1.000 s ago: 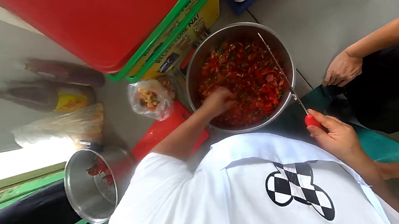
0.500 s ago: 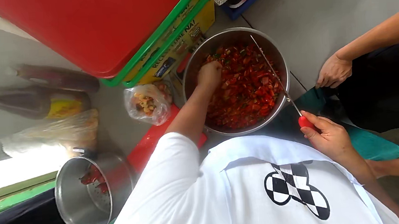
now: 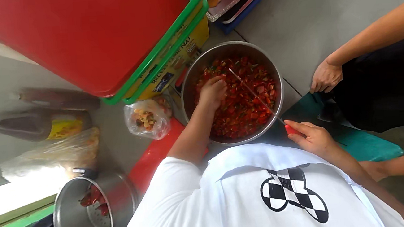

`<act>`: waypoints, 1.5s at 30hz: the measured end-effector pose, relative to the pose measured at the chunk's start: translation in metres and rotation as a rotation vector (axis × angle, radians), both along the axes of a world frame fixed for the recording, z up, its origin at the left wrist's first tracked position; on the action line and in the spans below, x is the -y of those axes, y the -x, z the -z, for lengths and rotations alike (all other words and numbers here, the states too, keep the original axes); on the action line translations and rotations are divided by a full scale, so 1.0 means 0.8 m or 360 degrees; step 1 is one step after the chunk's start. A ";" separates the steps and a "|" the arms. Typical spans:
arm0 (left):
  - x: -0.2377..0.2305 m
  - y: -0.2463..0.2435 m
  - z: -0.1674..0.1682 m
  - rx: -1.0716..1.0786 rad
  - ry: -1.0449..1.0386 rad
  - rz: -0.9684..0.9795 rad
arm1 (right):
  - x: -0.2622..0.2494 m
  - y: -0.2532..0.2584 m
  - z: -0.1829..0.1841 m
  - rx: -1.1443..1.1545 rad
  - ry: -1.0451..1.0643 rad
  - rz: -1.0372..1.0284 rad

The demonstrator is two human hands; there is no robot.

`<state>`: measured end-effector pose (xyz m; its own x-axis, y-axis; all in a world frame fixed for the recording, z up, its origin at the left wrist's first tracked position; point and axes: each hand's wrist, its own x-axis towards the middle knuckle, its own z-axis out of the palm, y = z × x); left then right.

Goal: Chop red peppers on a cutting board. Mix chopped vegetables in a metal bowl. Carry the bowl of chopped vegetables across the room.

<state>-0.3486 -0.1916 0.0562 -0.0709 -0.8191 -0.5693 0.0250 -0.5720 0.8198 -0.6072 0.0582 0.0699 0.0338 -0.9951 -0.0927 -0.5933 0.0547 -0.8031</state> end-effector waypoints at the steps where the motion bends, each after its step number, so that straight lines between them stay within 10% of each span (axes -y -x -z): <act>1: -0.004 0.003 -0.003 -0.0075 -0.0024 -0.0079 | 0.002 -0.003 0.001 -0.0006 -0.0010 -0.0018; 8: -0.016 0.011 -0.015 -0.0400 -0.0135 -0.0329 | 0.008 -0.012 0.006 -0.0015 0.0085 -0.0061; 12: -0.041 0.005 -0.028 -0.0393 -0.0240 0.0125 | 0.010 -0.014 0.009 -0.0028 0.0127 -0.0064; 17: -0.001 -0.016 -0.015 0.0594 0.0097 0.1079 | 0.013 -0.011 0.008 0.0033 0.0065 0.0017; 22: 0.093 -0.011 0.043 0.1407 0.0356 0.0775 | 0.005 -0.003 0.000 0.0085 -0.0019 0.0106; 33: -0.100 0.072 0.061 0.1137 0.1605 0.2033 | -0.009 0.011 -0.004 0.0096 0.0033 0.0248; 41: -0.020 0.056 0.062 0.1444 0.1424 0.2121 | -0.008 0.010 -0.011 0.0079 0.0062 0.0224; 45: 0.039 0.016 0.013 0.1695 0.0803 0.2051 | -0.018 0.017 -0.008 0.0091 0.0115 0.0256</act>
<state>-0.3610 -0.2231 0.0455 -0.5598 -0.6410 -0.5251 -0.8230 0.5036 0.2627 -0.6206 0.0727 0.0759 -0.1233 -0.9921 -0.0231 -0.5348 0.0860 -0.8406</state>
